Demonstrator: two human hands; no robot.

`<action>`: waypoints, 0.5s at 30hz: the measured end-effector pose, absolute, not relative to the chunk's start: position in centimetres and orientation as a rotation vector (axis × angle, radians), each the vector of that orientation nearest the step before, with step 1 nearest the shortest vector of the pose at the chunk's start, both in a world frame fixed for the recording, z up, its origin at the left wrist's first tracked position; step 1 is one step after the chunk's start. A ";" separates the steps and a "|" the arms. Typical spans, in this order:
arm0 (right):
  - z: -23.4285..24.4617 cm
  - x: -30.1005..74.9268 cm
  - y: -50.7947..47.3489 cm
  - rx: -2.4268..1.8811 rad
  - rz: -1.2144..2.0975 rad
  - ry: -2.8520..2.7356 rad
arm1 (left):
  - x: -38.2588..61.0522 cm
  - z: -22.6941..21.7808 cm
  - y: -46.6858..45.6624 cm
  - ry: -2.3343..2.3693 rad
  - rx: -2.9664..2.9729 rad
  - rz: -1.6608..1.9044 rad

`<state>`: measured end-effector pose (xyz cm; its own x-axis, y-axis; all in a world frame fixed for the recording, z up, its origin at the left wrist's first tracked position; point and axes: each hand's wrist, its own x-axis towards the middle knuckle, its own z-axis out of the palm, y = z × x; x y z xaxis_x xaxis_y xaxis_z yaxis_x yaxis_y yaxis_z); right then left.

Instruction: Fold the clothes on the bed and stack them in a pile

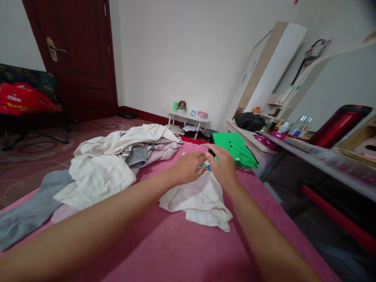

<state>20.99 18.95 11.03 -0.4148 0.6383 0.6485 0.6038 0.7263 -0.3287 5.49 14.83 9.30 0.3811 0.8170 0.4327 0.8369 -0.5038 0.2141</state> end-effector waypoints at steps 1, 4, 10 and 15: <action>8.7 20.7 20.2 -1.048 0.040 -2.214 | 5.7 7.1 15.6 -1.646 -2.559 -0.697; 2.5 21.1 23.2 -1.348 0.174 -2.442 | 5.1 1.8 17.1 -1.895 -2.556 -0.527; -0.9 22.7 25.5 -1.061 0.374 -2.287 | 4.1 0.4 17.6 -1.845 -2.561 -0.629; 0.6 23.8 24.9 -1.345 0.169 -1.962 | 3.9 1.8 16.6 -2.216 -1.991 -0.814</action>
